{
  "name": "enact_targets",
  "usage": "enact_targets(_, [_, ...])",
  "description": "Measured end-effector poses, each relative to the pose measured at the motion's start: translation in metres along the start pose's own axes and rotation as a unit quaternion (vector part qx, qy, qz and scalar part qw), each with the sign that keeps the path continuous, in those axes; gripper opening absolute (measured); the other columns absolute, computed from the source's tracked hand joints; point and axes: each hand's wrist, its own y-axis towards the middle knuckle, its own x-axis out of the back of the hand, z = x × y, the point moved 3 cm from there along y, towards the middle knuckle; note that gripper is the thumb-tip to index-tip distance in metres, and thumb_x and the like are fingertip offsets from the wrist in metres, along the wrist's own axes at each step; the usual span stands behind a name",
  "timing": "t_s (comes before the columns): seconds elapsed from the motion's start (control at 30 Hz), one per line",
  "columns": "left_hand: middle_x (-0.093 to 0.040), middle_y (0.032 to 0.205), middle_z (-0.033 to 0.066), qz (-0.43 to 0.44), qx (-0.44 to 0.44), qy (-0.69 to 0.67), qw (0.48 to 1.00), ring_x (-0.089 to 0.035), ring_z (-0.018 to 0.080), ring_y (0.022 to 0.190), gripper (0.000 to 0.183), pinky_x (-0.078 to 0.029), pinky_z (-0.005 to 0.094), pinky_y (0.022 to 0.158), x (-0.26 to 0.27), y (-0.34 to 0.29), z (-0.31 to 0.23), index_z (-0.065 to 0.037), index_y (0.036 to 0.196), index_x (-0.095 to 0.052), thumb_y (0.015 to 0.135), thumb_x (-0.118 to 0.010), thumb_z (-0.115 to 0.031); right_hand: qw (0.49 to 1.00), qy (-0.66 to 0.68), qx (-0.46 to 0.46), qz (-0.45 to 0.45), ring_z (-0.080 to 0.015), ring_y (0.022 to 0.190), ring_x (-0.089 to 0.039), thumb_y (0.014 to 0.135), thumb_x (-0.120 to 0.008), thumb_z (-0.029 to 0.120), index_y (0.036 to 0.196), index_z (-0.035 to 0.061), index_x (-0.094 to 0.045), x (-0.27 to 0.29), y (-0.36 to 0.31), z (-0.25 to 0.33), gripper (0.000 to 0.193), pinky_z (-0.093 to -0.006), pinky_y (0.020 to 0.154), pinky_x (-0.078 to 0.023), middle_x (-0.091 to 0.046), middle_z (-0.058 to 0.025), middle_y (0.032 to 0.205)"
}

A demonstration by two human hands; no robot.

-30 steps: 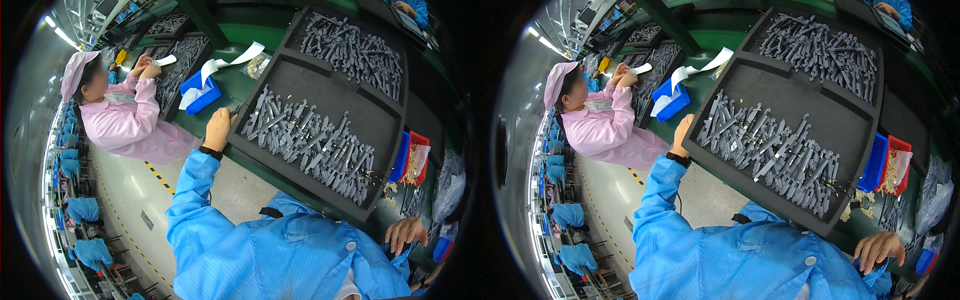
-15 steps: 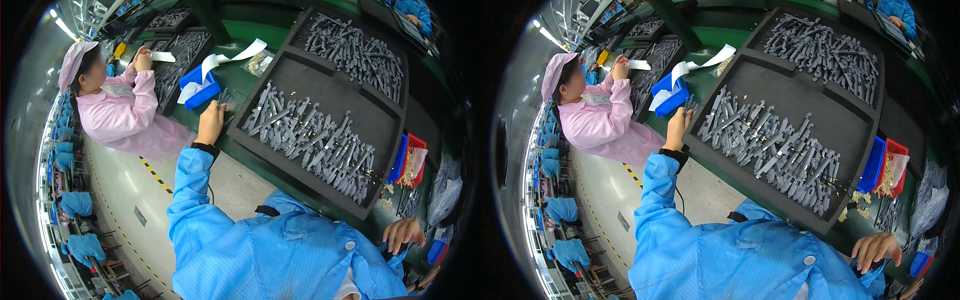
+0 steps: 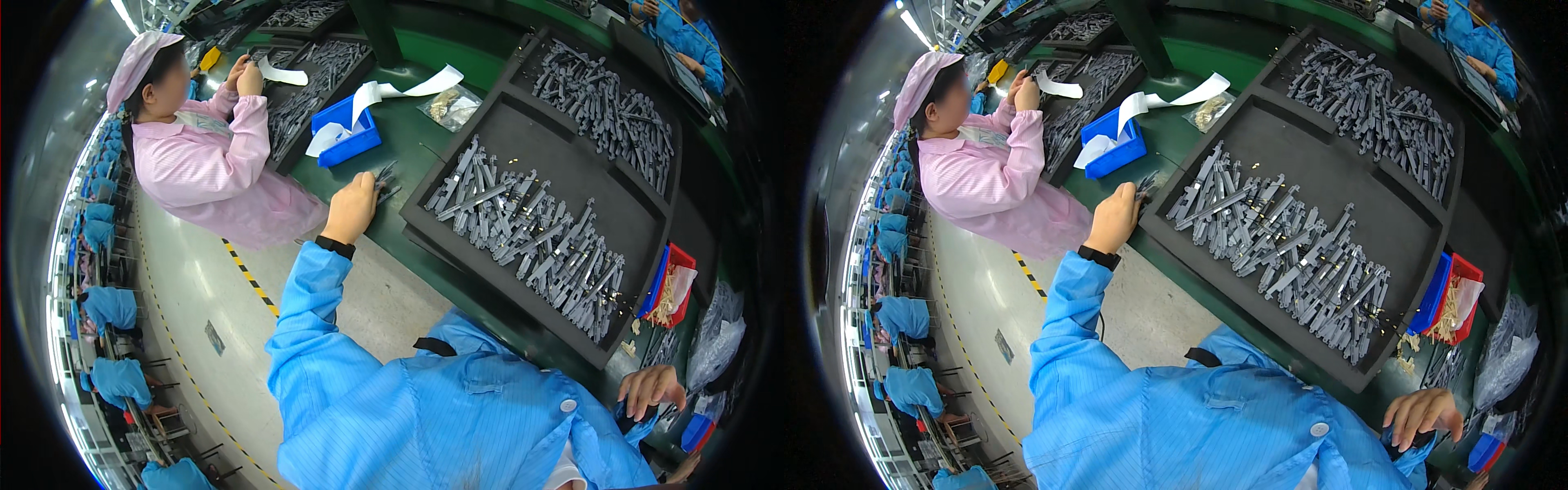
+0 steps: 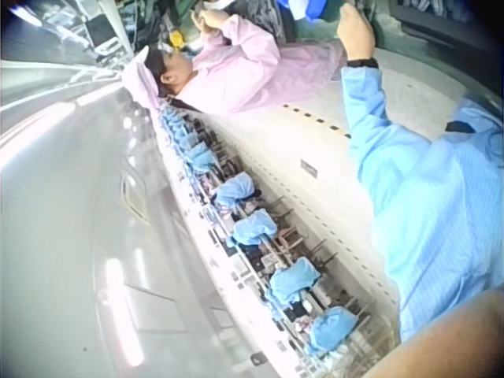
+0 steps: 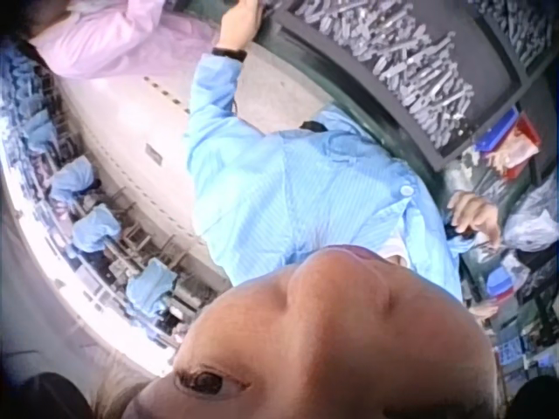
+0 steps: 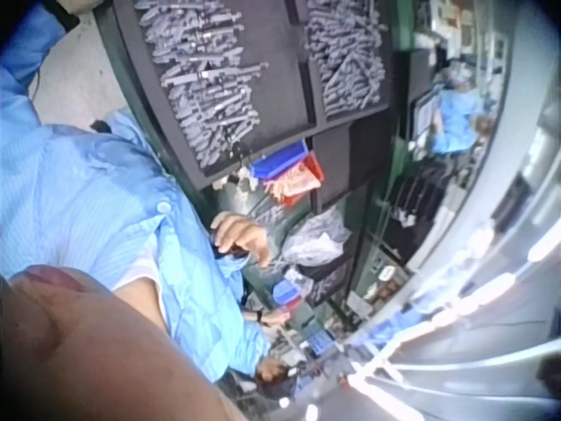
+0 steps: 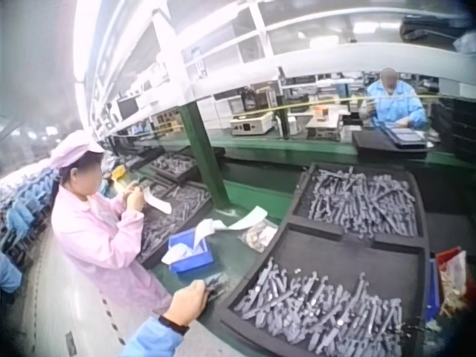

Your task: Manually inserting metal pins into grey plastic housings at an industrial assembly station.

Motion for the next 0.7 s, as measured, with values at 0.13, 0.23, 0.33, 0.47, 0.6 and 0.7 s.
enact_targets(0.13, [-0.055,0.085,0.0156,-0.023,-0.012,0.013,1.0,-0.061,0.0356,0.07,0.019,-0.049,0.0441,0.057,0.006,0.001,-0.004,-0.004,0.091,-0.046,0.085,-0.061,-0.014,1.0,0.002,-0.008,0.008,-0.0401,0.102,-0.062,0.089,-0.059,0.043,0.133,-0.0045,-0.048,0.001,0.004,0.0,0.066,-0.0535,0.094,-0.04,-0.064,-0.029,0.109])
enact_targets(0.23, [-0.056,0.085,0.0157,-0.032,-0.001,0.021,0.999,-0.061,0.0353,0.07,0.019,-0.049,0.0441,0.057,0.013,0.001,-0.005,-0.004,0.091,-0.046,0.085,-0.061,-0.014,1.0,0.003,-0.005,0.001,-0.0402,0.1,-0.063,0.089,-0.059,0.043,0.132,-0.0049,-0.049,0.002,0.004,-0.001,0.065,-0.0537,0.093,-0.04,-0.064,-0.0291,0.108])
enact_targets(0.33, [-0.056,0.083,0.0157,-0.026,0.021,0.034,0.999,-0.061,0.0353,0.069,0.019,-0.048,0.0443,0.056,0.012,-0.001,0.003,-0.004,0.091,-0.046,0.086,-0.061,-0.015,1.0,0.005,0.0,-0.018,-0.0405,0.098,-0.064,0.089,-0.059,0.042,0.13,-0.0053,-0.05,0.001,0.002,-0.001,0.064,-0.0539,0.093,-0.041,-0.065,-0.0294,0.106])
enact_targets(0.47, [-0.056,0.08,0.0157,-0.01,0.025,0.033,0.999,-0.06,0.0358,0.067,0.021,-0.048,0.0449,0.055,0.009,-0.005,0.009,-0.004,0.089,-0.047,0.087,-0.06,-0.021,1.0,0.005,-0.002,-0.021,-0.0408,0.096,-0.064,0.089,-0.059,0.042,0.13,-0.0056,-0.05,0.003,-0.001,-0.002,0.063,-0.054,0.092,-0.042,-0.065,-0.0295,0.105])
enact_targets(0.6, [-0.055,0.08,0.0151,-0.006,0.039,0.046,0.998,-0.06,0.0349,0.067,0.036,-0.047,0.0439,0.055,0.013,-0.002,-0.005,-0.003,0.089,-0.049,0.087,-0.06,-0.037,1.0,0.006,0.005,-0.019,-0.0401,0.096,-0.064,0.09,-0.058,0.043,0.129,-0.0054,-0.05,0.005,0.0,-0.003,0.063,-0.0536,0.091,-0.043,-0.065,-0.0289,0.105])
enact_targets(0.7, [-0.054,0.082,0.0143,-0.008,0.012,0.048,0.999,-0.06,0.0334,0.07,0.046,-0.047,0.043,0.055,0.019,-0.001,-0.013,-0.003,0.09,-0.049,0.085,-0.061,-0.047,1.0,0.009,0.011,-0.023,-0.0393,0.096,-0.065,0.091,-0.058,0.043,0.129,-0.0052,-0.051,0.004,0.001,-0.003,0.062,-0.0529,0.091,-0.043,-0.065,-0.0285,0.105])
